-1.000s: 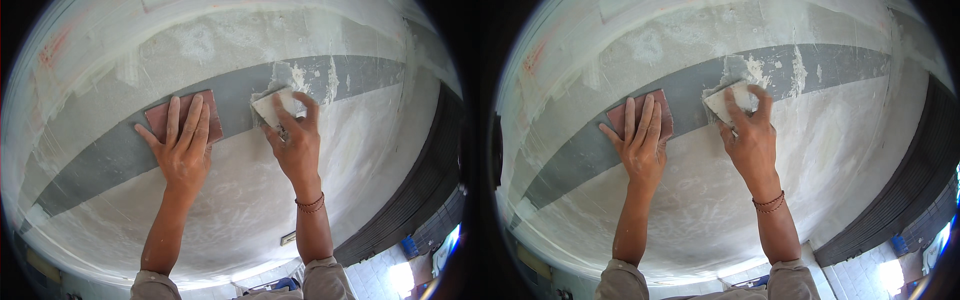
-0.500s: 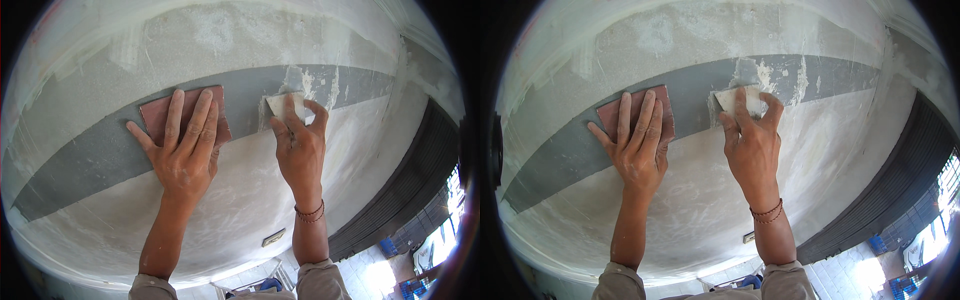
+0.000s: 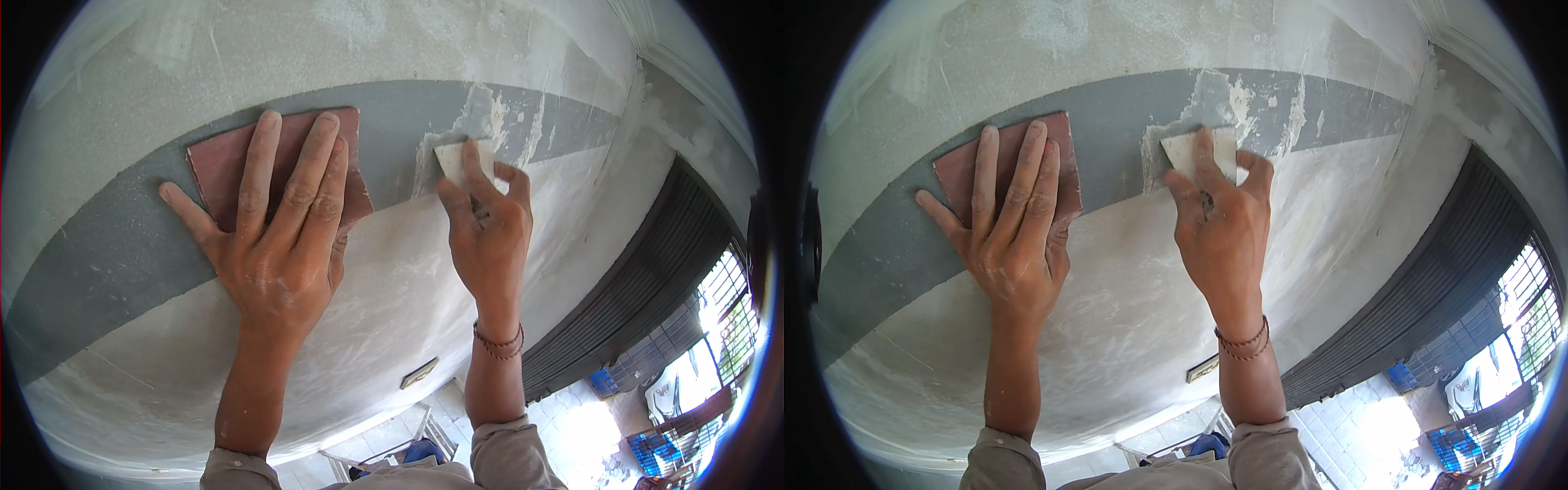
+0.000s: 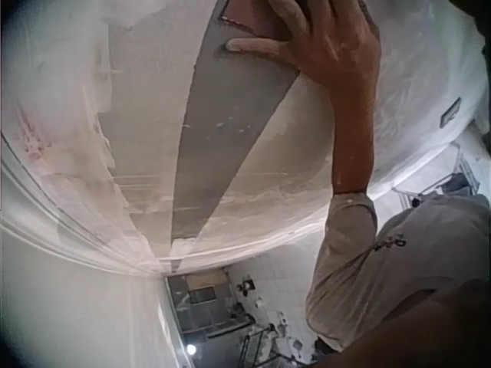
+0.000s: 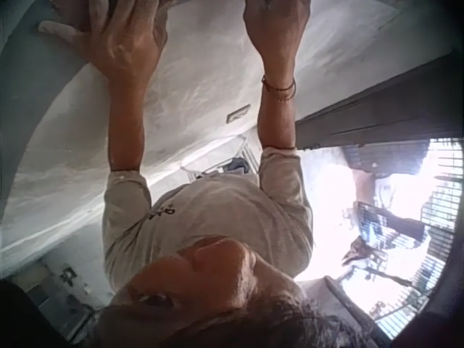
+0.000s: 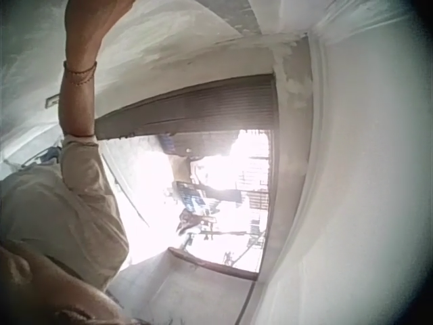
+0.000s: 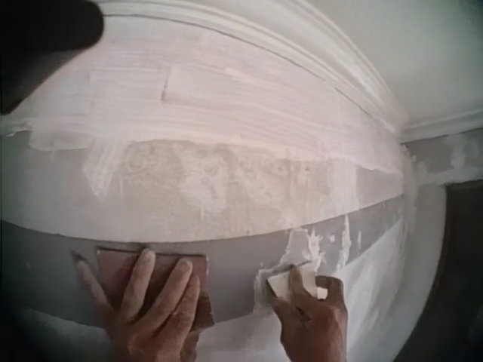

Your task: Sanding and scraping a wall with sandpaper and a putty knife to prepare the surface.

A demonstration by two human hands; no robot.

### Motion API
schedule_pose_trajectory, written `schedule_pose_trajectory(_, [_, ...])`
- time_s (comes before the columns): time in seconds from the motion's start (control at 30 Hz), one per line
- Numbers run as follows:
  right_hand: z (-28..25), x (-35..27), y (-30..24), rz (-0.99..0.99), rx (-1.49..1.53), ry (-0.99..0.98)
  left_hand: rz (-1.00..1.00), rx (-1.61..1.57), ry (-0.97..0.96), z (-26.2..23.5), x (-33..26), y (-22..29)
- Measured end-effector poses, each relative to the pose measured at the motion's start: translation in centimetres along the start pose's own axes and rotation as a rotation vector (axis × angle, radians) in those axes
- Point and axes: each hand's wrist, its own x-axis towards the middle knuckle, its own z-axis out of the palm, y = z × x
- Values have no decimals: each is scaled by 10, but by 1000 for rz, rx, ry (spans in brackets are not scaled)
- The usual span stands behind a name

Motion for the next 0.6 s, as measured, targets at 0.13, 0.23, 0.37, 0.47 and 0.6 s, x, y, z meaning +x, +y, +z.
schedule_pose_trajectory(0.13, [0,4,-3,-22,-40,26,5,16,9,0,0,-1])
schedule_pose_trajectory(0.23, [1,6,-5,-21,-11,16,-17,-3,-2,0,-1,1])
schedule_pose_trajectory(0.37, [4,1,-2,-32,23,11,-12,16,-3,0,-2,-1])
schedule_pose_trajectory(0.47, [4,5,-10,13,-29,34,-34,-42,9,1,-2,2])
schedule_pose_trajectory(0.6, [2,2,-11,33,15,-9,-40,-52,-10,-1,-2,1])
